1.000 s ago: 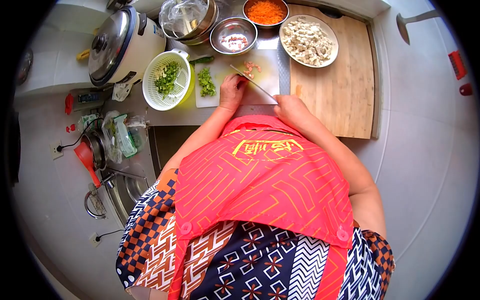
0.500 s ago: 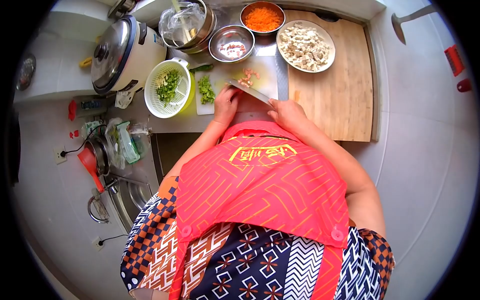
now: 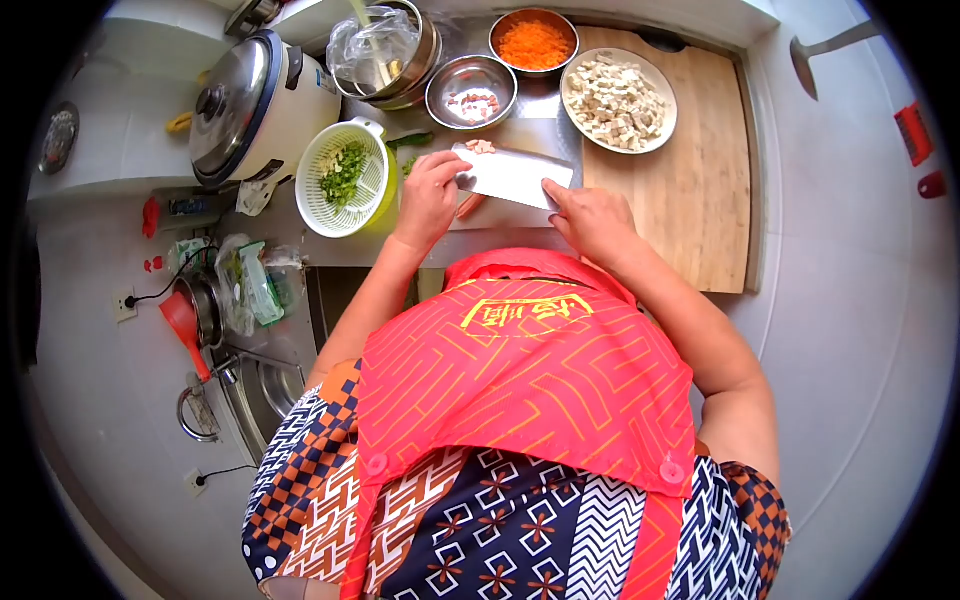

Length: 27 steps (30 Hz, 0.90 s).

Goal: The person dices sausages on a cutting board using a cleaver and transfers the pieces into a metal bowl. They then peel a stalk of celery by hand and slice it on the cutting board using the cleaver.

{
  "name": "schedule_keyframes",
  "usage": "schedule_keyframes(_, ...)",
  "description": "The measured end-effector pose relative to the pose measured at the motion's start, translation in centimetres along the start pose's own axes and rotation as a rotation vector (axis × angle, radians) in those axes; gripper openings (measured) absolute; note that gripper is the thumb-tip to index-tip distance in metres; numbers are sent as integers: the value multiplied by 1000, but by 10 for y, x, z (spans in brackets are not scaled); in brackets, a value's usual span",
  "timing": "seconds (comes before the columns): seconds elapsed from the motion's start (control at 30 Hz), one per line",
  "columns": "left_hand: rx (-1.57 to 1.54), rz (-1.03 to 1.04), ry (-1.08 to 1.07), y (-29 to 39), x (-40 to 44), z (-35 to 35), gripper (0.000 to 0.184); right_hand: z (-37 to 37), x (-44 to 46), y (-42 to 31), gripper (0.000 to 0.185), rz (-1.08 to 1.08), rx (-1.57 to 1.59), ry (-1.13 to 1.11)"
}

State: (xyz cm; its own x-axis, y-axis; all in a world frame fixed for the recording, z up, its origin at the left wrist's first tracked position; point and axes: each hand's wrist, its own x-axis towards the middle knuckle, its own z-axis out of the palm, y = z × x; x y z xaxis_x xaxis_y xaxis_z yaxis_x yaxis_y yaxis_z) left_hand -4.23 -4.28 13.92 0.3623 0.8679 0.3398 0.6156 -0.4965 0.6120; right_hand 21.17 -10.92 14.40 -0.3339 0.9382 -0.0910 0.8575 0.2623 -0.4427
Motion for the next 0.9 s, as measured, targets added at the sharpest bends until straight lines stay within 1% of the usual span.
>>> schedule_keyframes(0.07, 42, 5, -142, -6, 13, 3, 29, -3, 11, 3, 46, -39, -64, 31)
schedule_keyframes(0.17, 76, 59, -112, -17, 29, 15, 32, -10, 28, 2, 44, -85, -146, 78)
schedule_keyframes(0.2, 93, 27, -176, -24, 36, 17, 36, -12, 34, 2, 43, -99, -170, 92)
schedule_keyframes(0.33, 143, 33, -188, -42, 60, 28, 40, -14, 54, 6, 40, -137, -270, 170)
schedule_keyframes(0.43, 133, 49, -177, -49, 76, 32, 40, -19, 62, 7, 40, -122, -313, 151)
schedule_keyframes(0.67, 179, -29, -256, -74, 100, 40, 39, -20, 68, 8, 38, -121, -322, 157)
schedule_keyframes(0.77, 168, -23, -154, -58, 99, 27, 39, -20, 73, 10, 38, -111, -333, 152)
schedule_keyframes(0.8, 122, -41, -203, -46, 98, 21, 37, -23, 74, 9, 37, -105, -343, 133)
schedule_keyframes(0.9, 140, -25, -322, -39, 98, 24, 37, -27, 76, 6, 39, -72, -367, 85)
